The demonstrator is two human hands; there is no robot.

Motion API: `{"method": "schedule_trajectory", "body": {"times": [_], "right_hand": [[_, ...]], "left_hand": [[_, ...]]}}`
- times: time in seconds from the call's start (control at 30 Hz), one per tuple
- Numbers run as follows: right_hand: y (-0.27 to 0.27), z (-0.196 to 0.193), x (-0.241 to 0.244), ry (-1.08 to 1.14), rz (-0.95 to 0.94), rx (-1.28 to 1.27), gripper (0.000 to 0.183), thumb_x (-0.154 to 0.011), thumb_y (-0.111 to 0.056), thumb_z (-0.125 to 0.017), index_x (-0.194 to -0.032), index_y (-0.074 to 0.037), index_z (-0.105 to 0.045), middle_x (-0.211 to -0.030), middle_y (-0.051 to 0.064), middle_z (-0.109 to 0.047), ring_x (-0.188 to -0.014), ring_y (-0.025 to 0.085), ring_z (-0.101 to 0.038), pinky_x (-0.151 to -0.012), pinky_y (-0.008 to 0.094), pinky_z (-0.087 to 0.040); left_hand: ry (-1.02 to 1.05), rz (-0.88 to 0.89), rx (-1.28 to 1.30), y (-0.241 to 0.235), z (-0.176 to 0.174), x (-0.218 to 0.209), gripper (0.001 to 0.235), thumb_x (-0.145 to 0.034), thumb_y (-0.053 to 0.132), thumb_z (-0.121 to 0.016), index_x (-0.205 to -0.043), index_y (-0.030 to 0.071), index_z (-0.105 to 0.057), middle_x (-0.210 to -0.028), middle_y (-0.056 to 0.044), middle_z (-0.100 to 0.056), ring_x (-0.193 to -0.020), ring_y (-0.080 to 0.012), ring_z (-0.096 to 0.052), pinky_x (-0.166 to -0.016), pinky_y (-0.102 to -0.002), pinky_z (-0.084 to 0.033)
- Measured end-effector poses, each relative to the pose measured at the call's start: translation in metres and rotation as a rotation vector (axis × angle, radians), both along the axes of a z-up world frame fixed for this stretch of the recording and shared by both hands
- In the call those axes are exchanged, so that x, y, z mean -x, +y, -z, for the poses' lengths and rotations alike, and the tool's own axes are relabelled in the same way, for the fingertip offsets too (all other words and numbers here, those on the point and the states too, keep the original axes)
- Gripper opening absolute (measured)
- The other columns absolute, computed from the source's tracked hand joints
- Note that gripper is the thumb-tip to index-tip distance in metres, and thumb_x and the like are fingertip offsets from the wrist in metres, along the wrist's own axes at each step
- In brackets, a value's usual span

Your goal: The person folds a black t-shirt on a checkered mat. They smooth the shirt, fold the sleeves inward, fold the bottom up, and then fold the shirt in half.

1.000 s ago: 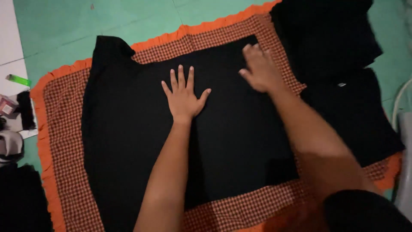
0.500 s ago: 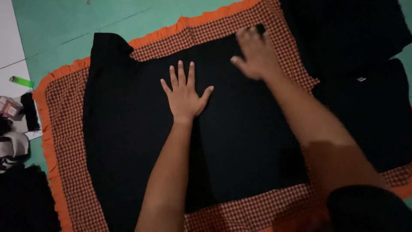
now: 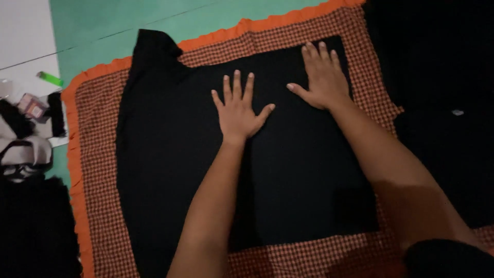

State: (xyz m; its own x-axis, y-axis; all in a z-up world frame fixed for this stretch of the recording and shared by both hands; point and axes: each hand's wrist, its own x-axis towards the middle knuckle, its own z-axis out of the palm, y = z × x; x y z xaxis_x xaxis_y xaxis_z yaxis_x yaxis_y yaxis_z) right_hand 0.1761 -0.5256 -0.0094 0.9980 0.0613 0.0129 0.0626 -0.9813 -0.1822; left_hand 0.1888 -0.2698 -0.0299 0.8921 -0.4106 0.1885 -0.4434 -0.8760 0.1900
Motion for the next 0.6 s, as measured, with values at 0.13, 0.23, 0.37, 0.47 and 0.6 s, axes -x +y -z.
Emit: {"method": "schedule_trajectory", "body": {"times": [0.13,0.23,0.37,0.47,0.6], "right_hand": [[0.002,-0.002,0.0,-0.015,-0.002,0.012,0.1,-0.096,-0.071,-0.038,-0.164,-0.002,-0.015,-0.17,0.017,-0.015,-0.156,0.04,-0.009,-0.124,0.056,-0.006],[0.003,-0.005,0.002,0.008,-0.001,0.007,0.1,-0.096,-0.07,-0.038,-0.163,0.001,-0.016,-0.17,0.019,-0.015,-0.156,0.04,-0.008,-0.123,0.057,-0.006],[0.007,-0.013,0.002,0.012,0.004,-0.01,0.099,-0.096,-0.067,-0.041,-0.163,0.001,-0.016,-0.17,0.021,-0.016,-0.155,0.042,-0.009,-0.123,0.059,-0.007],[0.006,-0.011,0.001,0.008,0.003,-0.004,0.098,-0.095,-0.065,-0.043,-0.163,0.002,-0.018,-0.169,0.022,-0.018,-0.155,0.043,-0.012,-0.122,0.059,-0.01],[0.001,-0.008,0.002,-0.017,-0.016,-0.002,0.102,-0.097,-0.072,-0.041,-0.162,0.006,-0.027,-0.169,0.026,-0.025,-0.155,0.048,-0.018,-0.121,0.069,-0.016]], "left_hand": [[0.035,0.016,0.016,0.021,0.007,-0.015,0.087,-0.095,0.081,-0.033,-0.165,0.031,-0.021,-0.173,-0.002,-0.016,-0.16,-0.0296,-0.01,-0.122,-0.066,-0.008],[-0.081,-0.107,0.001,0.067,0.015,-0.037,0.092,-0.093,0.073,-0.05,-0.164,0.019,-0.027,-0.168,-0.018,-0.027,-0.155,-0.0453,-0.018,-0.12,-0.067,-0.018],[-0.056,-0.142,0.005,0.153,0.03,-0.067,0.087,-0.101,0.064,-0.047,-0.161,0.003,-0.03,-0.165,-0.028,-0.024,-0.152,-0.0492,-0.019,-0.121,-0.061,-0.02],[0.001,-0.07,0.031,0.208,0.025,-0.075,0.083,-0.103,0.057,-0.052,-0.162,0.004,-0.028,-0.167,-0.028,-0.019,-0.154,-0.0481,-0.016,-0.123,-0.06,-0.019],[0.027,-0.002,0.081,0.257,0.016,-0.077,0.081,-0.102,0.054,-0.058,-0.163,0.007,-0.034,-0.167,-0.023,-0.027,-0.155,-0.0425,-0.023,-0.126,-0.055,-0.021]]}}
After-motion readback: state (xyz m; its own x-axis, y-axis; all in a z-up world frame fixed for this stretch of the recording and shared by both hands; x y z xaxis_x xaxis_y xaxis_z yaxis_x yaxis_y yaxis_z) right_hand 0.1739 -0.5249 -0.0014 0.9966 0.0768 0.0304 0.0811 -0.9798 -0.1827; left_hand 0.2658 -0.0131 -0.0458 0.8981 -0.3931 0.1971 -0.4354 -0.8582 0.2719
